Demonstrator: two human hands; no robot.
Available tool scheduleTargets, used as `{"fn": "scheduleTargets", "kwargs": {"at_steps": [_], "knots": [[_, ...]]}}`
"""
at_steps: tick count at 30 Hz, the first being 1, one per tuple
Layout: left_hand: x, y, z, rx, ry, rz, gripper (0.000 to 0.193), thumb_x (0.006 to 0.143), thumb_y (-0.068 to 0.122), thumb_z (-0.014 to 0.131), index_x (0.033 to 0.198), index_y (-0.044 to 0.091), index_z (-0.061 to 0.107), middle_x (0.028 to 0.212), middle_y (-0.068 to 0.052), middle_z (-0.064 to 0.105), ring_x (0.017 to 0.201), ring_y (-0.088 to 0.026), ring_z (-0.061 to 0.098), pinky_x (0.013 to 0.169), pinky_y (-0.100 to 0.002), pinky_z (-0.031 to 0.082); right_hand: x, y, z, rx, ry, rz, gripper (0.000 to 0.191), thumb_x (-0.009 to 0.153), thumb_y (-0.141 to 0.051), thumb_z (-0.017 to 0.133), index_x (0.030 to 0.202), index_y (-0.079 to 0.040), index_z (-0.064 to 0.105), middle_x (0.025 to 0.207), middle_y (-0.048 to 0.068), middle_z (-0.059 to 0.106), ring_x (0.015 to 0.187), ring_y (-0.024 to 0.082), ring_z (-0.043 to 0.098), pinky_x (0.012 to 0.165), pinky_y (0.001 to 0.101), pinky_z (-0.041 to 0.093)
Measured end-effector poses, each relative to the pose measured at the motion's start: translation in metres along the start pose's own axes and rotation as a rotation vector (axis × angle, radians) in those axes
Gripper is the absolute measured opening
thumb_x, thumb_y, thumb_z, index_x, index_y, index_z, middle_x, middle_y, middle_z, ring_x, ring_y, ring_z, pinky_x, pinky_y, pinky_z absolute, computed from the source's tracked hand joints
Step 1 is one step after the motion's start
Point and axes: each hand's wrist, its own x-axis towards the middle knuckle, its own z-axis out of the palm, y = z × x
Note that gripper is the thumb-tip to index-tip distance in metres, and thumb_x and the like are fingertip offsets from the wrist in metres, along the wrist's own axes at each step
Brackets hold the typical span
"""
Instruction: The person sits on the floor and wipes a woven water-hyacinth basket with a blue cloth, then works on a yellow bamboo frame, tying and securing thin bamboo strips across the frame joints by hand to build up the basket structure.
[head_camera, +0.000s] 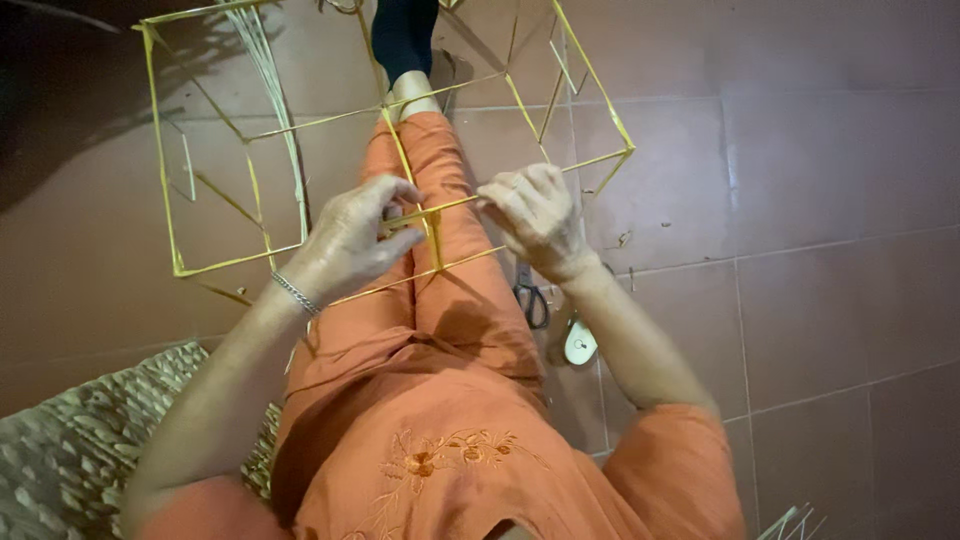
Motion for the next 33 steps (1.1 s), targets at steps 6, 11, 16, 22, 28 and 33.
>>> {"fn": "scheduleTargets", "kwargs": {"at_steps": [6,11,16,22,28,33], "knots": [[-0.005,-0.009,0.008,0.250,0.178,0.342,0.016,0.095,0.008,0.076,0.105,0.003,0.064,0.094,-0.010,0.063,0.087,-0.030,0.067,0.078,-0.040,0.057,0.004,0.017,0.001,0.090,0.043,-0.024,0.025,0.088,-0.006,0.083,0.108,-0.008,0.067,0.097,0.006,0.067,0.084,0.026,0.062,0.074,0.0399,0.046],[-0.009,-0.018,0.012,0.202,0.177,0.310,0.010,0.097,0.009,0.076,0.100,0.001,0.069,0.086,-0.012,0.066,0.078,-0.030,0.068,0.069,-0.040,0.057,0.003,0.013,-0.001,0.116,0.034,-0.034,0.024,0.092,-0.006,0.083,0.110,-0.005,0.068,0.098,0.007,0.068,0.085,0.027,0.062,0.075,0.0397,0.048],[0.001,-0.017,0.015,0.114,0.164,0.236,0.009,0.096,0.011,0.074,0.095,0.003,0.071,0.089,-0.015,0.073,0.076,-0.031,0.072,0.067,-0.040,0.058,0.013,-0.002,-0.003,-0.019,-0.006,0.007,0.021,0.090,-0.009,0.081,0.107,-0.008,0.069,0.098,0.007,0.070,0.089,0.027,0.065,0.077,0.0413,0.048],[0.007,-0.020,0.015,-0.062,0.083,0.011,0.010,0.094,0.012,0.070,0.095,0.003,0.074,0.079,-0.018,0.071,0.070,-0.027,0.072,0.061,-0.038,0.055,0.025,-0.037,0.026,0.261,0.064,0.010,0.025,0.094,-0.013,0.079,0.112,-0.004,0.066,0.103,0.009,0.068,0.093,0.029,0.064,0.085,0.0417,0.049],[0.019,-0.033,0.006,-0.271,-0.126,-0.205,0.016,0.104,0.016,0.062,0.099,0.004,0.073,0.076,-0.011,0.074,0.069,-0.019,0.068,0.062,-0.037,0.054,0.028,-0.038,0.039,0.218,0.071,0.103,0.017,0.090,-0.014,0.084,0.098,-0.010,0.069,0.087,0.004,0.068,0.079,0.025,0.061,0.073,0.0394,0.041],[0.000,-0.028,-0.016,0.030,0.148,0.069,0.016,0.102,0.017,0.061,0.109,0.006,0.070,0.091,-0.010,0.073,0.083,-0.025,0.071,0.073,-0.038,0.057,0.026,-0.033,0.039,0.238,0.045,0.112,0.015,0.091,-0.011,0.082,0.096,-0.010,0.068,0.088,0.004,0.068,0.080,0.025,0.061,0.074,0.0385,0.042]]}}
